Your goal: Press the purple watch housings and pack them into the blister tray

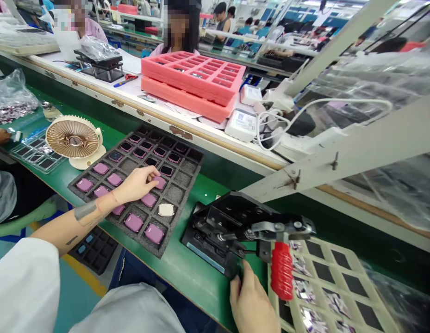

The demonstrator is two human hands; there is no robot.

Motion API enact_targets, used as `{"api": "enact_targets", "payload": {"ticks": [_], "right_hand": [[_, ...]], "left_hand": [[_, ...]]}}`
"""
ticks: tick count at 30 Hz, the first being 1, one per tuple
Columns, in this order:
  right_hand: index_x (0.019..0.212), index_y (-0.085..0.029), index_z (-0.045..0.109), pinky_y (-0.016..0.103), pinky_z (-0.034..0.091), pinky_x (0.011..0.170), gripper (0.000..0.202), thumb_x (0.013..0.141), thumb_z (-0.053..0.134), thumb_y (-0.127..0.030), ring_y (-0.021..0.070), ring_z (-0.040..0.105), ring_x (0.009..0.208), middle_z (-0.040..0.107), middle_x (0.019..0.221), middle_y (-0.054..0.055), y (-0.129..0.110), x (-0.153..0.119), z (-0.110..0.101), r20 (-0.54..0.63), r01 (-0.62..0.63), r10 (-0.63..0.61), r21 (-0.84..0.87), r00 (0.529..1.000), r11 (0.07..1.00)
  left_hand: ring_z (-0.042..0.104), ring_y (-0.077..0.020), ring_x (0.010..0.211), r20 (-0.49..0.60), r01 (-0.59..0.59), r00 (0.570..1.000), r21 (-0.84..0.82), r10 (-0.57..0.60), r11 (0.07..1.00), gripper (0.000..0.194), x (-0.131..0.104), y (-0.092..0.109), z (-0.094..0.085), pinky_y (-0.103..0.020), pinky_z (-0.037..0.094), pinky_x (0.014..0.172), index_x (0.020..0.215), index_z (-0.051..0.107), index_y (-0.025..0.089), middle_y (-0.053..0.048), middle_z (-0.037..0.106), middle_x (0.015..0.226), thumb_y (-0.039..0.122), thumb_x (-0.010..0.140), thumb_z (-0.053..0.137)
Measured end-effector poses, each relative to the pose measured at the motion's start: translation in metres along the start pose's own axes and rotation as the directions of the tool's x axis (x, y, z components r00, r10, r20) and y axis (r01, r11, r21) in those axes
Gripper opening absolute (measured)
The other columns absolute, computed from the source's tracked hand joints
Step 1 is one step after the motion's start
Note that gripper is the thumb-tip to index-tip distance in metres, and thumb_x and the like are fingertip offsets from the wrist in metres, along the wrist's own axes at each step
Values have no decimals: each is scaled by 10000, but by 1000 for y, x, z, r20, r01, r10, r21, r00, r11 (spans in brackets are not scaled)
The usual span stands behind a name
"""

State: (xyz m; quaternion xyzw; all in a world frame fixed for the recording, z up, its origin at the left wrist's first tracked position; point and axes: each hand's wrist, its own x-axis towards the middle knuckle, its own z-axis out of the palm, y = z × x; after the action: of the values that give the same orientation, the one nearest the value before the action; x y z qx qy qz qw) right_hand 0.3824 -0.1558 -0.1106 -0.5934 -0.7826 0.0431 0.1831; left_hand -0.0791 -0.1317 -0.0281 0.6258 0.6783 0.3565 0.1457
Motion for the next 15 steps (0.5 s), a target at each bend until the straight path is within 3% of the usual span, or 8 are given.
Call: {"api": "enact_targets", "payload": {"ticks": [3, 5, 8, 10, 11, 13, 15], "right_hand": [[1162, -223, 847, 424, 555, 569, 443, 959, 526, -452, 320, 734, 657, 816, 956, 153, 14, -7, 6, -18, -38, 40, 115, 999, 993], [978, -237, 868, 431, 612, 631, 377, 933, 614, -513, 322, 762, 713, 829, 961, 137, 27, -16, 3, -25, -96, 109, 310, 994, 946], [993, -235, 861, 412, 649, 694, 339, 910, 758, -547, 306, 783, 773, 830, 990, 125, 33, -33, -5, 22, -201, 255, 677, 967, 707], [1115, -240, 830, 391, 654, 725, 347, 893, 835, -506, 290, 791, 828, 818, 1028, 117, 20, -43, -10, 52, -205, 285, 817, 957, 539], [1150, -245, 809, 377, 653, 745, 355, 882, 867, -471, 280, 791, 868, 807, 1035, 108, 8, -47, -12, 47, -185, 275, 846, 960, 501], [1116, -235, 790, 342, 628, 761, 279, 903, 876, -393, 227, 750, 861, 771, 1000, 79, -18, -51, -11, -13, -129, 256, 837, 967, 532], [1084, -224, 803, 332, 607, 771, 176, 970, 814, -358, 210, 731, 869, 760, 990, 67, -40, -51, -7, -86, -65, 218, 794, 972, 605]], "left_hand": [[673, -316, 1195, 3, -61, 998, 137, 61, 989, 137, -1, 5, -1, -477, 532, 1094, 1080, 791, 202, -126, 732, 1247, 211, 958, 729], [640, -341, 1233, -29, -53, 998, 214, 61, 975, 218, -1, -1, -16, -516, 504, 1114, 1170, 797, 202, -155, 701, 1321, 205, 1007, 652], [642, -354, 1191, -40, -6, 999, 430, 26, 903, 336, 1, -30, -59, -535, 493, 1090, 1166, 823, 192, -168, 743, 1285, 147, 1017, 525], [658, -353, 1176, 9, 28, 999, 585, -41, 810, 328, 8, -56, -89, -521, 506, 1074, 1113, 846, 165, -162, 776, 1292, 148, 959, 557], [677, -335, 1176, 42, 43, 995, 601, -85, 798, 313, 12, -70, -102, -495, 515, 1083, 1107, 856, 156, -143, 788, 1301, 192, 941, 593], [716, -249, 1181, 63, 104, 983, 571, -170, 814, 411, 23, -92, -117, -438, 508, 1125, 1130, 862, 122, -55, 805, 1225, 327, 960, 549], [710, -231, 1272, 73, 130, 977, 549, -202, 825, 748, 30, -103, -118, -518, 434, 1125, 1141, 832, -5, -19, 751, 1074, 389, 1029, 207]]}}
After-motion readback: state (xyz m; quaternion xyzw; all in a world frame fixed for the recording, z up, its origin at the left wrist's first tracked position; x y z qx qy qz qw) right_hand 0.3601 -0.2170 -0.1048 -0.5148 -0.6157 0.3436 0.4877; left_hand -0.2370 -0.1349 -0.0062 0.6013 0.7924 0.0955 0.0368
